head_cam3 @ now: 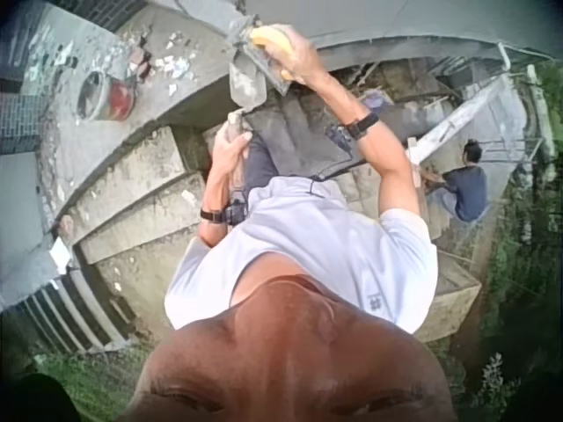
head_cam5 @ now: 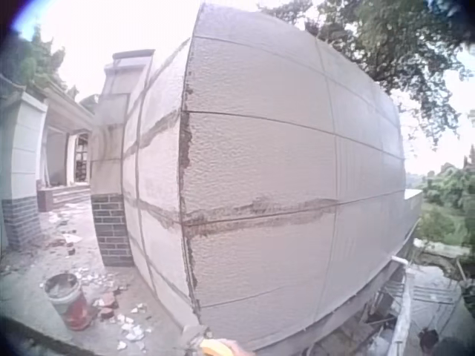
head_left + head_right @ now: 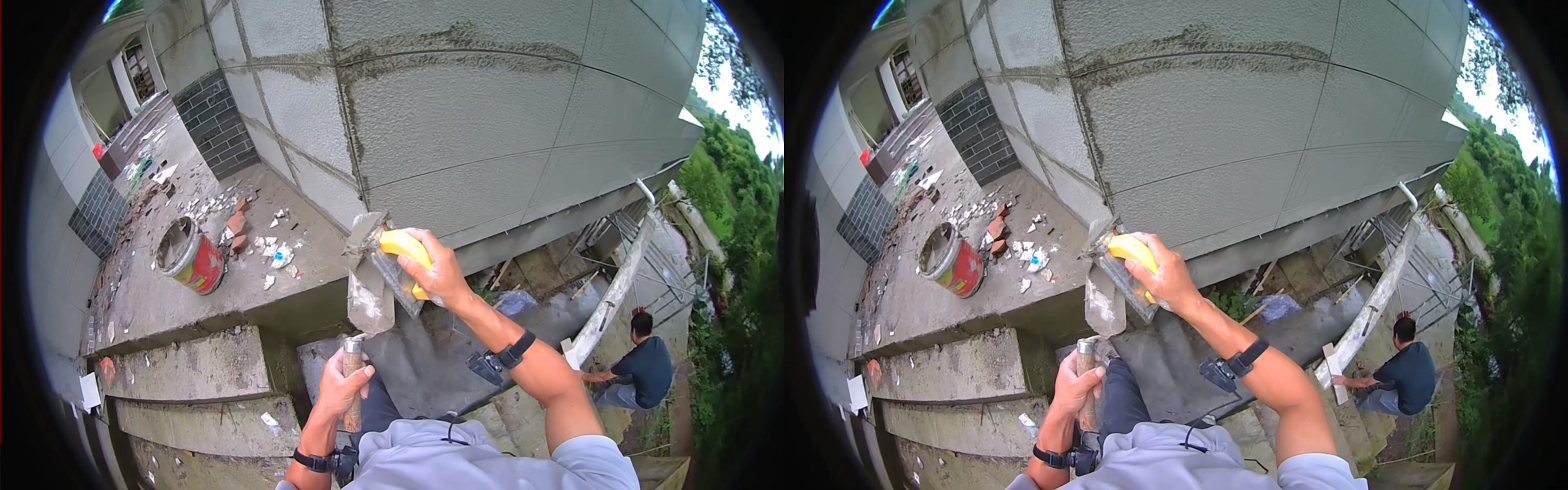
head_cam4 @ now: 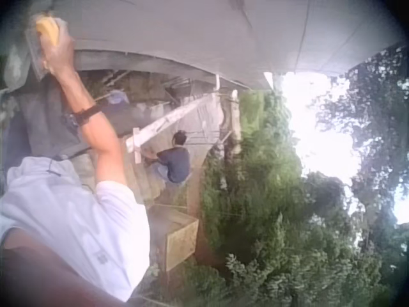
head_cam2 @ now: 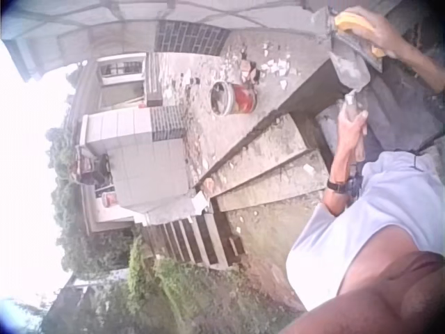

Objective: Smoothing and applying plaster or grout to the seams of a tiled exterior wall.

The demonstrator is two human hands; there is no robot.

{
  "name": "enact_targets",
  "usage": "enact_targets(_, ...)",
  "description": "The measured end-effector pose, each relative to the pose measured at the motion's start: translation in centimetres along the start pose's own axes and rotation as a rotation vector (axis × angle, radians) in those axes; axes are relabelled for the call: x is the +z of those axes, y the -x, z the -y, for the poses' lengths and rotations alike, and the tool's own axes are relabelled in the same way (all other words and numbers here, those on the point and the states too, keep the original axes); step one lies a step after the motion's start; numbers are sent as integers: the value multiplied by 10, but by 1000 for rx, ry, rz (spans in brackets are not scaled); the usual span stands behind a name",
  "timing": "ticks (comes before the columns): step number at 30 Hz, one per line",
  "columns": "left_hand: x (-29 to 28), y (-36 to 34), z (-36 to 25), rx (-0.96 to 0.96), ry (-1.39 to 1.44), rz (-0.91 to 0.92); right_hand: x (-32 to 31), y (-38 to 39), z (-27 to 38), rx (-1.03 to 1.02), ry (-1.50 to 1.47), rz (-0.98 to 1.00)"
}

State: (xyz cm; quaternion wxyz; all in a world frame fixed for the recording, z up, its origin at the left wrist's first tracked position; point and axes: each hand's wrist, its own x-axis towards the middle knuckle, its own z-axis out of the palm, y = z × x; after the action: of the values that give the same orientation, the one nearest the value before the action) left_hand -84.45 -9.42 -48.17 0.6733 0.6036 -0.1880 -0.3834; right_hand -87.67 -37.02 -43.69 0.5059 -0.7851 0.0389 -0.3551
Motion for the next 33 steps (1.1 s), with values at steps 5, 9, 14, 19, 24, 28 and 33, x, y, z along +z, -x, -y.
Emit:
enact_targets(5,3,-6,16,-27,5,48,-23,67,-25,51,143,64)
enact_targets(9,2,-9,14,-47,10,34,-56,92,-28,230,247,128)
enact_targets(14,5,-20,17,52,-231,-70,-73,64,20,83,223,109)
enact_targets(19,13,-28,27,83,-433,-133,-47,34,53,447,31,178)
enact_targets(24,36,-35,26,241,-722,-199,-19,28,34,503,250,204)
enact_targets(28,46,-51,41,318,-795,-253,6,49,-16,206,542,126)
enact_targets(33,26,-59,36,207,-567,-402,1,54,-13,304,459,289)
